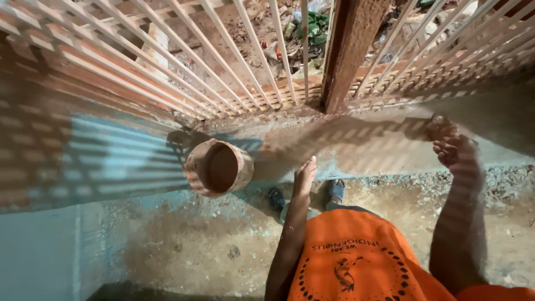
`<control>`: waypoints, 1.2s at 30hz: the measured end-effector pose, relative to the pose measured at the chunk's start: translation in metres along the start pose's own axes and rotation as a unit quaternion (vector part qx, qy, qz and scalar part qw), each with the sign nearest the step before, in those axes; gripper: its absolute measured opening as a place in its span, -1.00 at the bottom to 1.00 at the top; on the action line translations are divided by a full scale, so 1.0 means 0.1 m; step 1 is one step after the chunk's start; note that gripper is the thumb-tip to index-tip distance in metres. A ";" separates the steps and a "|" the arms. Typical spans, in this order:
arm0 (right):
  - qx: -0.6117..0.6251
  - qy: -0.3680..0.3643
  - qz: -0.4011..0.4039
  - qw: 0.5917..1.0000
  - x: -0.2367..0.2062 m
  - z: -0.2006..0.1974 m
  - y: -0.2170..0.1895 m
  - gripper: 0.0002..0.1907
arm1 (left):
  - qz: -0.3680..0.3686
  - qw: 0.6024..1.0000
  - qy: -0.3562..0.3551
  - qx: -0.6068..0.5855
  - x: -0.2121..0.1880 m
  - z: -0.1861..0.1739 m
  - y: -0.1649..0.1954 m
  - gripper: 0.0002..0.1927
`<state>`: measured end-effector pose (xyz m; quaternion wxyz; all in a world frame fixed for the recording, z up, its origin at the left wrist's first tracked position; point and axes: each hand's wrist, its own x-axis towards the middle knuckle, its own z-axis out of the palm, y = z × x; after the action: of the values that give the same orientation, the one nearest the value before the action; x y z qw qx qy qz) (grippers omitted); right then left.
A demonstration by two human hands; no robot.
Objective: The person paints a metal gate using a brush, repeatedly dipping it into a bucket of paint. The person applies paint to the vertical bars and horizontal frame of the gate.
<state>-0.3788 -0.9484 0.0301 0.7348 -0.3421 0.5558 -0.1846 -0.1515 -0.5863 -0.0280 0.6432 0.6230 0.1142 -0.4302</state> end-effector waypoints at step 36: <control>-0.069 0.195 -0.020 0.978 -0.14 -0.04 0.35 -0.72 | 0.040 0.997 -0.016 0.061 0.01 0.30 -0.01 -0.28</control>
<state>-0.3911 -0.9161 0.0139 0.5832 -0.3606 0.6928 -0.2233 -0.1632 -0.6132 -0.0241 0.6224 0.6585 0.0523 -0.4198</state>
